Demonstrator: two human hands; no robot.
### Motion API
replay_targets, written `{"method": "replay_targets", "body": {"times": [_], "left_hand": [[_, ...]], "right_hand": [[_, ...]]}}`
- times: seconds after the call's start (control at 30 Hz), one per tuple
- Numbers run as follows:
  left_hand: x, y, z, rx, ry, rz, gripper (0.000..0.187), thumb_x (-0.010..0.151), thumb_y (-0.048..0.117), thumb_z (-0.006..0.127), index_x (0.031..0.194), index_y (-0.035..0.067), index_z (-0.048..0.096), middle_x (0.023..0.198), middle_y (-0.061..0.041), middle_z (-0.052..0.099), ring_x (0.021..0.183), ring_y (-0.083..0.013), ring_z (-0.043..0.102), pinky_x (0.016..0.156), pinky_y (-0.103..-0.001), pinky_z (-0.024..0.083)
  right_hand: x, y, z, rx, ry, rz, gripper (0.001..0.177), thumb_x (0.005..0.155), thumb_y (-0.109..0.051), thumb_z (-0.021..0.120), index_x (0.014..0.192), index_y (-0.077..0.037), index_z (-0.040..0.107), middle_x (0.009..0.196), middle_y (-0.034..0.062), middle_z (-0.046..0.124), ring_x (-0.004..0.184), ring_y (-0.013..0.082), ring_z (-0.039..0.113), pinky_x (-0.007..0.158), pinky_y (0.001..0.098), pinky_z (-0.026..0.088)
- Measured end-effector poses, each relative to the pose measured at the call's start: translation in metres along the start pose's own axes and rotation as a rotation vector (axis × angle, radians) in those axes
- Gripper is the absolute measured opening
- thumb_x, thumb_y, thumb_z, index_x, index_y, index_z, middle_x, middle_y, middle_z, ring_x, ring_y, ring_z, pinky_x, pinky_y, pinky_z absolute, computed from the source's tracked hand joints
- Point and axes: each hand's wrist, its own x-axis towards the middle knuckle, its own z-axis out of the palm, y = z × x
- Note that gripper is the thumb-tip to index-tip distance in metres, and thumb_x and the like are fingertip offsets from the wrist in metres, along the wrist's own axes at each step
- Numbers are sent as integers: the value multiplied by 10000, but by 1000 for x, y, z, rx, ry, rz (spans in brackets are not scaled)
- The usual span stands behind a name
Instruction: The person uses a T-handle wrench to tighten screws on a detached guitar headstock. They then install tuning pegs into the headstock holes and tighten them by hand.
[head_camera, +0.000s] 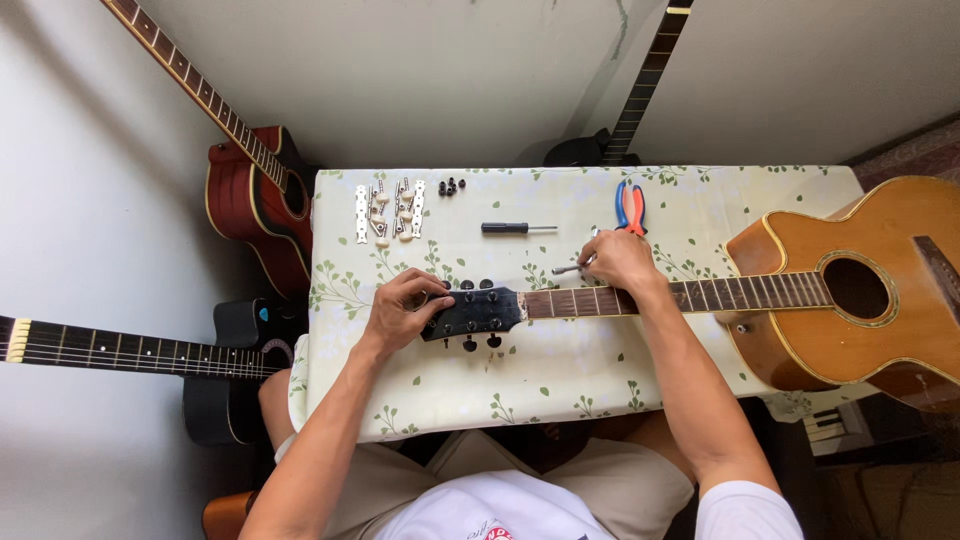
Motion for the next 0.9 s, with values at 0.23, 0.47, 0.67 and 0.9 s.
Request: {"method": "replay_targets", "body": {"times": [0.23, 0.47, 0.67, 0.9], "left_hand": [[0, 6, 1, 5, -6, -79, 98, 759, 168, 814, 837, 166, 756, 859, -16, 715, 689, -116, 649, 598, -238, 504], [-6, -4, 2, 118, 73, -497, 210, 904, 296, 642, 994, 111, 684, 855, -75, 704, 768, -207, 700, 695, -336, 556], [-4, -9, 21, 326, 102, -588, 366, 959, 383, 514, 800, 79, 640, 664, -98, 656, 675, -289, 680, 648, -386, 512], [0, 4, 31, 390, 106, -578, 449, 993, 373, 404, 670, 104, 562, 504, -84, 542, 544, -253, 613, 620, -366, 472]], "right_hand": [[-51, -20, -48, 38, -31, -37, 247, 852, -378, 586, 990, -267, 758, 1025, 92, 728, 1101, 326, 629, 963, 503, 475], [-78, -17, -78, 394, -338, -268, 392, 811, -394, 671, 1000, -60, 751, 848, 157, 730, 799, 281, 650, 776, 403, 497], [-25, 14, -56, 355, -767, -275, 367, 633, -332, 875, 862, -68, 761, 704, 90, 732, 647, 207, 680, 649, 327, 539], [-27, 7, -49, 431, -1304, -109, 290, 761, -112, 805, 943, 58, 656, 546, 226, 629, 417, 291, 647, 430, 356, 565]]}}
